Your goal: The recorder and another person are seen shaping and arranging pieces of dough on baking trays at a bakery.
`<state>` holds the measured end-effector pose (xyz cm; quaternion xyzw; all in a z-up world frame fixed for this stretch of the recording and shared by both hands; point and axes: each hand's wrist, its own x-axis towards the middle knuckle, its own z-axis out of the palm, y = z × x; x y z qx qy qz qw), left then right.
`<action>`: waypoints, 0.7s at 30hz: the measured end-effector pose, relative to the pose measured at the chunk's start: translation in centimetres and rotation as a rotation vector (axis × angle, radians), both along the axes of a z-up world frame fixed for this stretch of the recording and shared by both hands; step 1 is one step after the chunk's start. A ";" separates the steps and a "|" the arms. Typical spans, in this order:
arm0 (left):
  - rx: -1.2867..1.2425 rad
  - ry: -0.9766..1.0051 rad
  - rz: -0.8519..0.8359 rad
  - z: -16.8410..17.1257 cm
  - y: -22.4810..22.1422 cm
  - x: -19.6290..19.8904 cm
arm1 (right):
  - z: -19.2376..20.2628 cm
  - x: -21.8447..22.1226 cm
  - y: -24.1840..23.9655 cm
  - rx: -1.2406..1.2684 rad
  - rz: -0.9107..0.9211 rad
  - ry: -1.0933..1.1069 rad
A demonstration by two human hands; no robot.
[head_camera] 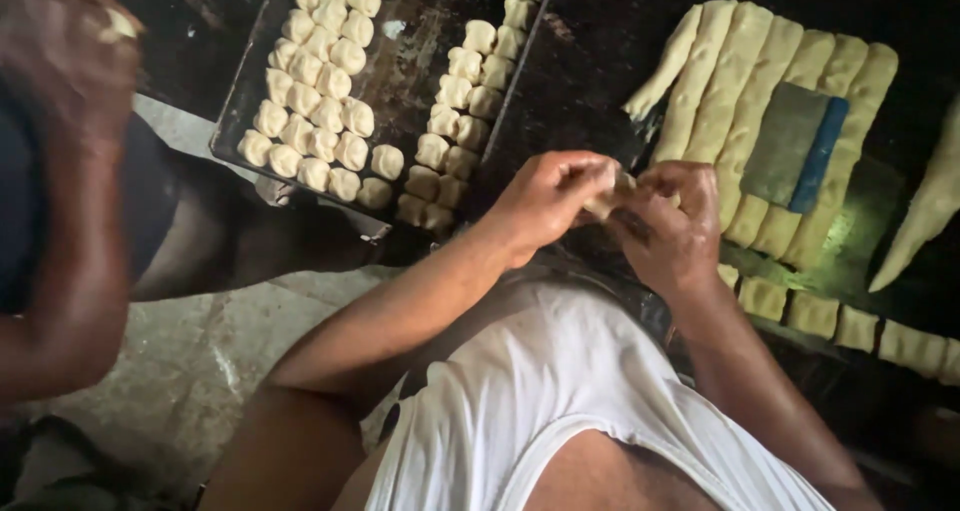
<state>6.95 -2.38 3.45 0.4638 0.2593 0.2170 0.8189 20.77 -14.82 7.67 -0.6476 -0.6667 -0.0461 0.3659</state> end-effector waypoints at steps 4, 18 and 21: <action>0.842 -0.036 0.162 2.2 -0.2 -1.0 | -1.2 3.1 -0.9 -0.054 0.044 0.108; 0.605 0.001 -0.034 1.3 0.0 -2.2 | 1.6 1.4 2.1 -0.358 -0.114 0.468; 0.368 -0.114 0.008 0.4 1.1 -2.6 | 2.5 -1.5 2.9 -0.041 0.005 0.067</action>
